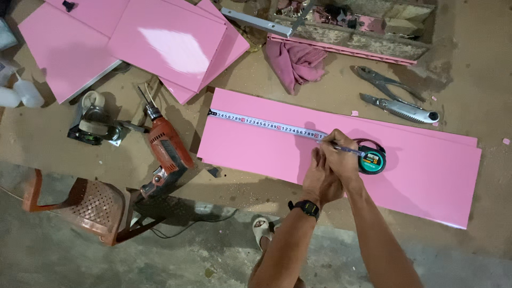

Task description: The person uses a measuring tape and a pen to mark measurements on pink upholstery panels on a workshop table, then uses a large metal square to draw a straight line and handles small plastic clips.

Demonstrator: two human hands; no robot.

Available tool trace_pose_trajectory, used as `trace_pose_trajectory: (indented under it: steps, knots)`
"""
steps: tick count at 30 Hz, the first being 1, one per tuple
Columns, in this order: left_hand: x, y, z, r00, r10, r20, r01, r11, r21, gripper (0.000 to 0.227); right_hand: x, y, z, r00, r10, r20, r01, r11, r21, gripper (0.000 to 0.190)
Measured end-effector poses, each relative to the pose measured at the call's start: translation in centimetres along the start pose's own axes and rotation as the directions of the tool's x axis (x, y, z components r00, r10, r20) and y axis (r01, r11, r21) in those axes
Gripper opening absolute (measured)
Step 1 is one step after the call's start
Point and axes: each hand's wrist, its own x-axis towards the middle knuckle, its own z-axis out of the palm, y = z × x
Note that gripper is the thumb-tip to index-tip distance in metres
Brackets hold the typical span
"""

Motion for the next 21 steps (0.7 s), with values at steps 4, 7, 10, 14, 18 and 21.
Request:
trace_pose_trajectory:
  steps: [4,7,10,14,18,21]
  knots:
    - [0.0,0.2,-1.0,0.999,-0.021,0.026,0.021,1.0,-0.001,0.067,-0.1,0.0,0.1,1.0,-0.007,-0.006,0.008,0.999,0.038,0.01]
    - [-0.1,0.2,-1.3,0.996,-0.018,0.082,0.015,0.999,0.043,0.068,0.1,-0.4,-0.2,1.0,-0.007,0.008,0.006,0.999,0.045,0.014]
    - [-0.2,0.1,-2.7,0.986,0.035,0.164,-0.078,0.961,0.264,0.059,0.3,-1.5,-0.9,0.999,-0.031,0.024,0.029,0.995,0.099,0.017]
    - [-0.3,0.4,-0.8,0.997,-0.003,-0.082,0.006,0.999,0.034,0.065,-0.7,-5.5,-4.5,0.998,0.037,-0.056,-0.028,0.987,0.156,0.016]
    - [-0.2,0.4,-1.4,0.979,-0.042,-0.199,0.007,0.985,-0.173,0.084,-2.1,-2.6,-8.7,0.945,-0.303,-0.121,0.209,0.847,-0.488,0.02]
    - [-0.6,0.2,-0.6,0.984,-0.023,-0.179,0.01,0.997,-0.074,0.072,-2.1,5.2,-7.0,0.936,-0.352,0.008,0.247,0.64,-0.728,0.024]
